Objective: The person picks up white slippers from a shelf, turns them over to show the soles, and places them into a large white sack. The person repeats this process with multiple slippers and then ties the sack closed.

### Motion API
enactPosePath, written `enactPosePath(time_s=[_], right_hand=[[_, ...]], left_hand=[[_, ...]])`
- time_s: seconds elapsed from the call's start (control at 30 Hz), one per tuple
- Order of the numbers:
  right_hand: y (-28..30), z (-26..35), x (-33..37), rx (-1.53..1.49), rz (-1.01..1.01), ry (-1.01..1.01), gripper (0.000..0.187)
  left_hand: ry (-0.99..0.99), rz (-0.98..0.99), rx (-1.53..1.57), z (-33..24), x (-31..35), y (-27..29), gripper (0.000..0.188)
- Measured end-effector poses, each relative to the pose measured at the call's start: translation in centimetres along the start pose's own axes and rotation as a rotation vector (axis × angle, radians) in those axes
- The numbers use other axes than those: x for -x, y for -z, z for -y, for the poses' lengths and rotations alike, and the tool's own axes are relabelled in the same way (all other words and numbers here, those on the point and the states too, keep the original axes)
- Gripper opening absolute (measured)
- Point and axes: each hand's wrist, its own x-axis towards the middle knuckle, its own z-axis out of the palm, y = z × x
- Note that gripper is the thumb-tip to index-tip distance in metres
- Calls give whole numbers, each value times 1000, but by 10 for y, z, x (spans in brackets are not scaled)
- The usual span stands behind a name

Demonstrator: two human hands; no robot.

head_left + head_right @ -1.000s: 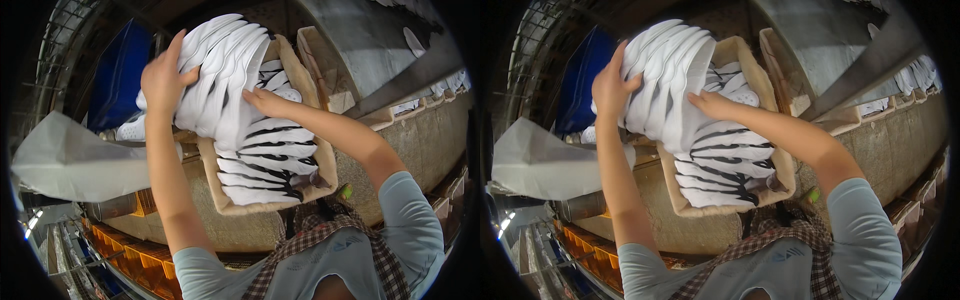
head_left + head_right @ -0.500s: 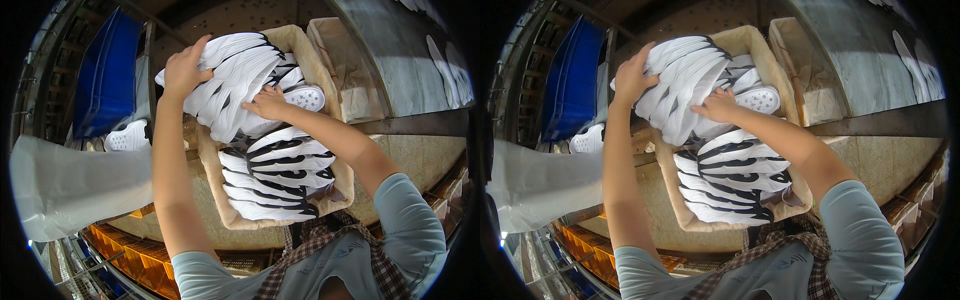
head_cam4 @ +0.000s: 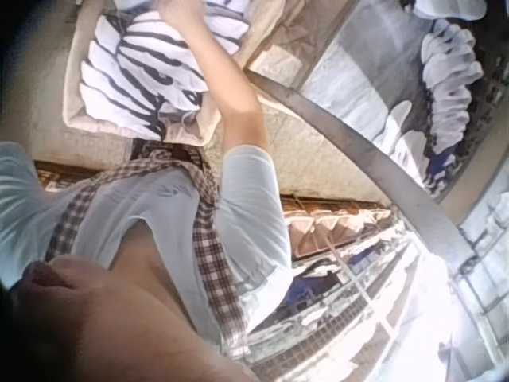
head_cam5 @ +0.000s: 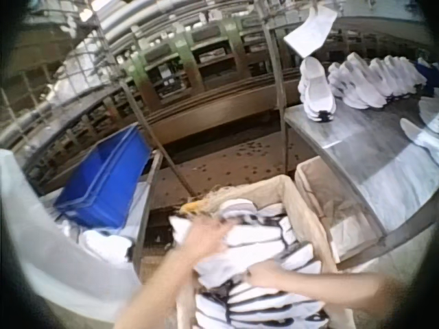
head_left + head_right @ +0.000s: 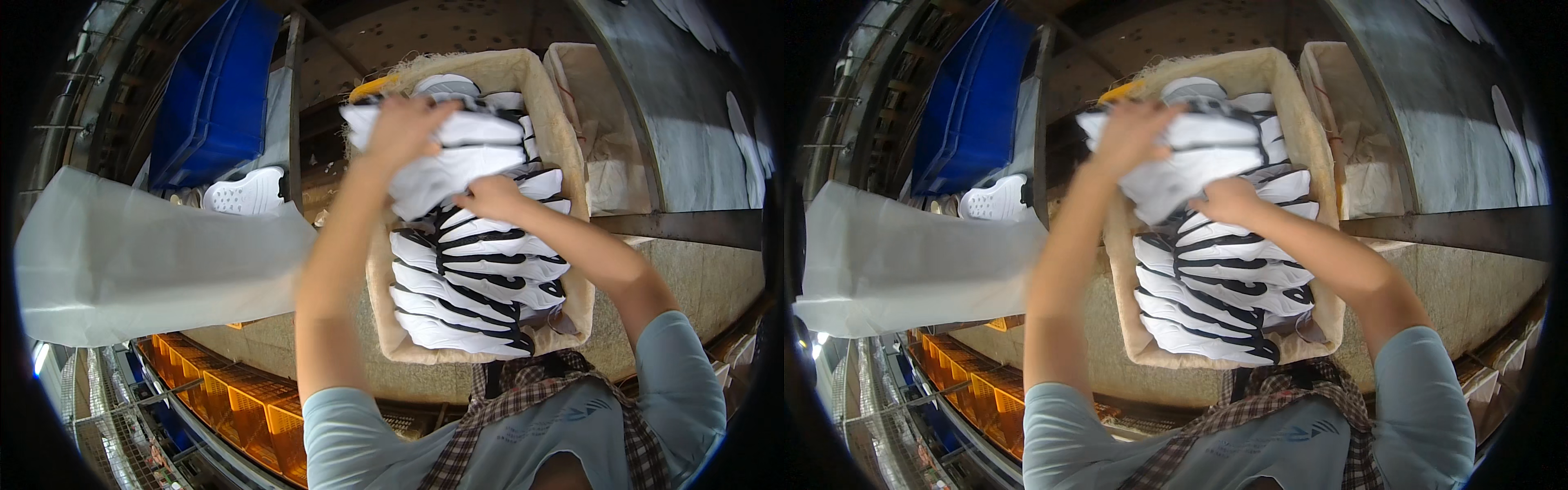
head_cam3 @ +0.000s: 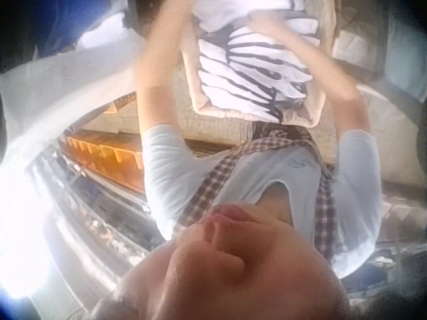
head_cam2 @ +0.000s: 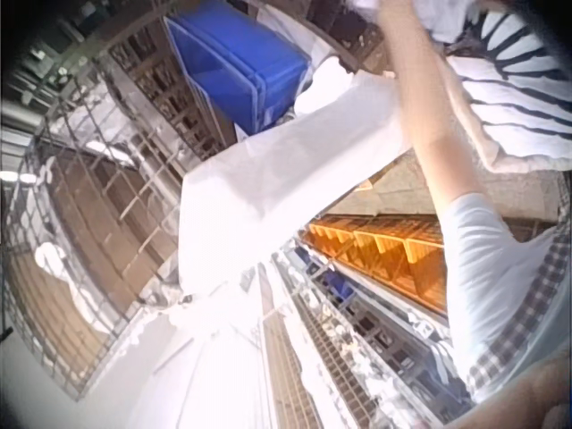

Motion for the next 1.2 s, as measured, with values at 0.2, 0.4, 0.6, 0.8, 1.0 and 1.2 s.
enactPosePath(time_s=[0.2, 0.4, 0.6, 0.8, 1.0, 1.2], right_hand=[[-23, -30, 18, -387, -330, 333, 25], [-30, -54, 61, -601, -434, 380, 27], [19, -66, 32, -465, -947, 228, 37], [21, -42, -12, -556, -347, 40, 58], [0, -50, -33, -584, -478, -19, 57], [3, -70, -11, -482, -587, 53, 63]], left_hand=[[242, 90, 244, 13, -10, -44, 71], [62, 166, 261, 25, -19, -69, 76], [308, 20, 305, 38, -9, -118, 101], [375, -55, 479, 35, 41, -123, 72], [473, -167, 412, 31, 34, -137, 59], [592, -55, 407, 37, 24, -129, 56]])
